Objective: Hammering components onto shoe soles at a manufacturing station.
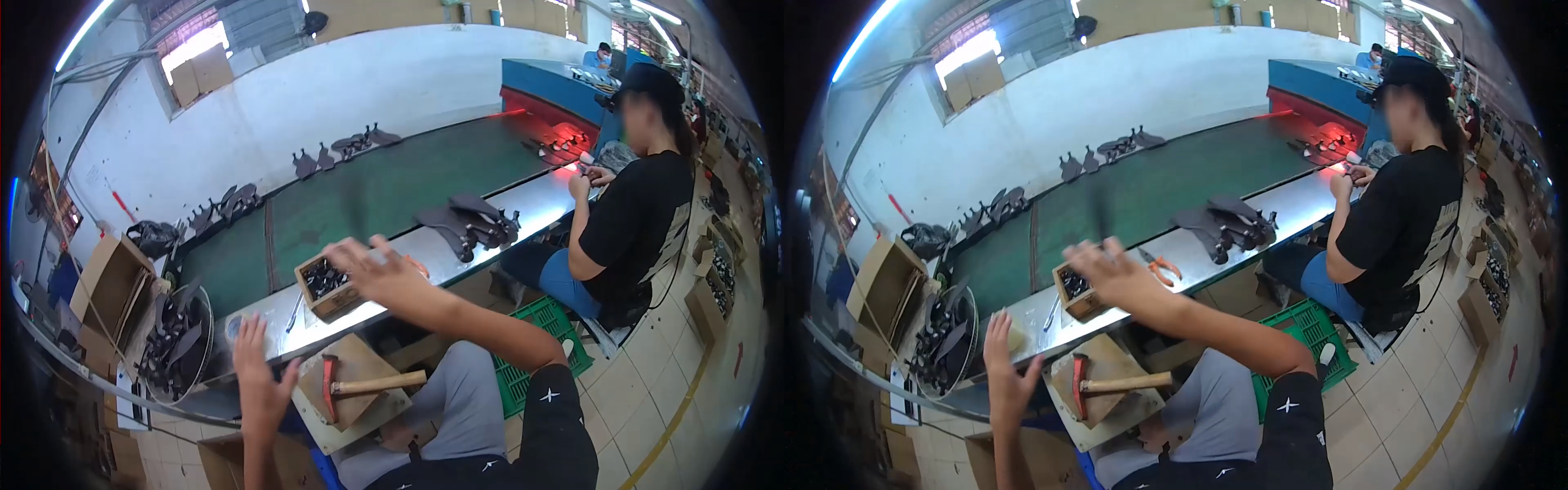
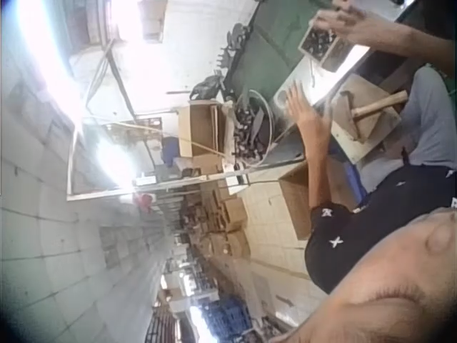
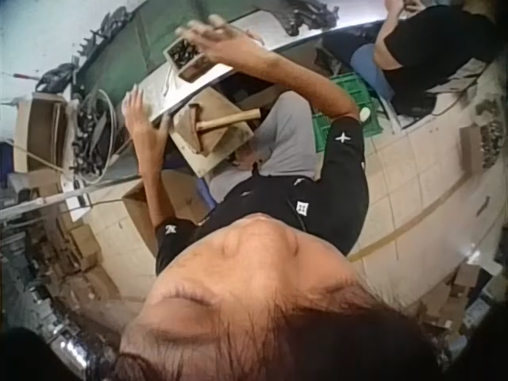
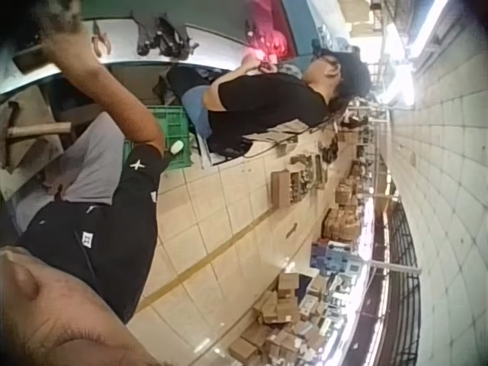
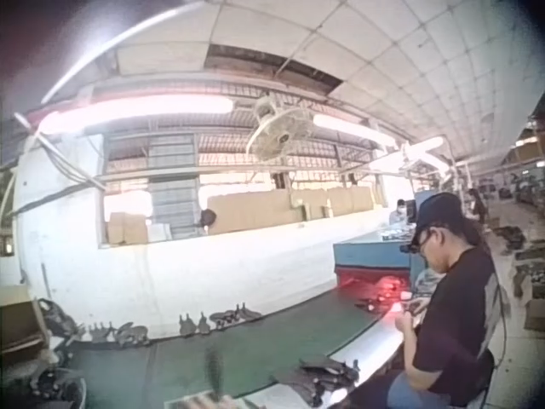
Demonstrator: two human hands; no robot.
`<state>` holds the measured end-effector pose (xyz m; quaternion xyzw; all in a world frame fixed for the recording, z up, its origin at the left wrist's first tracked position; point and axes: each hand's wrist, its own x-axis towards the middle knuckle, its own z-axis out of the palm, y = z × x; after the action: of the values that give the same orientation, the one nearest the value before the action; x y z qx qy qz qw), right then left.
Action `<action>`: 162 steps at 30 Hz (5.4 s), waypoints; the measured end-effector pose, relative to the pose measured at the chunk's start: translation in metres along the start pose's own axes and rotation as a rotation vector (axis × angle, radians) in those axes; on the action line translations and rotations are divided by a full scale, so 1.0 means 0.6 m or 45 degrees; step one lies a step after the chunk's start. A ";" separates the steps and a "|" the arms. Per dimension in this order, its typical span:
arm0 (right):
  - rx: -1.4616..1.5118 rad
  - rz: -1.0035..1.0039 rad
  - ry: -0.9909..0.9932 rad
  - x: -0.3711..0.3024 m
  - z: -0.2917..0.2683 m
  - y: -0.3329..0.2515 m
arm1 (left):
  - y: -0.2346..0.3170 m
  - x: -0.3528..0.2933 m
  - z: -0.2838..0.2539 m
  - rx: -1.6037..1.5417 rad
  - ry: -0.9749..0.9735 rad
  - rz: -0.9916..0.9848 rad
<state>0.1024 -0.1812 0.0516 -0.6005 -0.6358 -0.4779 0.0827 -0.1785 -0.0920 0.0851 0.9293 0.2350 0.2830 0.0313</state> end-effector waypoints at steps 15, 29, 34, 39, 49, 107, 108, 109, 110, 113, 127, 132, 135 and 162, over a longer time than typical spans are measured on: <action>0.985 0.324 -1.135 -0.209 -0.038 -0.224 | 0.002 -0.161 0.118 -1.567 -0.005 -0.803; 1.877 1.834 -0.369 -0.413 -0.211 -0.263 | -0.123 0.126 0.345 -0.535 0.237 -0.191; 2.262 2.295 -0.028 -0.364 -0.185 -0.270 | -0.169 0.265 0.428 -0.104 -0.117 -0.038; 2.129 2.238 -0.028 -0.405 -0.164 -0.271 | -0.157 0.314 0.438 0.156 -0.458 0.001; 1.914 2.041 -0.024 -0.366 -0.155 -0.214 | -0.138 0.230 0.358 -0.805 -0.144 -0.254; 1.732 0.536 -0.372 -0.020 0.041 -0.230 | -0.108 -0.101 0.243 -1.183 -0.047 -0.546; 1.751 0.550 -0.273 -0.014 0.030 -0.227 | -0.110 -0.100 0.245 -1.118 -0.035 -0.479; 1.754 0.546 -0.277 -0.006 0.010 -0.224 | -0.112 -0.101 0.247 -1.118 -0.032 -0.484; 1.873 0.851 -0.412 -0.003 -0.016 -0.221 | -0.114 -0.101 0.250 -1.164 0.005 -0.462; 2.066 1.179 -0.534 -0.026 -0.051 -0.222 | -0.113 -0.099 0.251 -1.260 0.019 -0.463; 1.595 0.687 -0.351 -0.002 -0.149 -0.200 | -0.114 -0.112 0.246 -1.085 -0.100 -0.456; 1.257 0.515 -0.420 -0.043 -0.111 -0.228 | -0.110 -0.126 0.262 -0.688 -0.171 -0.405; 1.461 0.702 -0.575 -0.025 -0.084 -0.240 | -0.132 -0.122 0.272 -0.529 -0.167 -0.415; 2.278 -0.040 -0.850 -0.015 -0.141 -0.151 | 0.049 -0.200 0.028 -2.235 -0.740 -0.669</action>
<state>-0.0109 -0.2307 0.0444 -0.4115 -0.7642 0.3805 0.3191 -0.2448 -0.1717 0.0152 0.5263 0.1232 0.1006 0.8353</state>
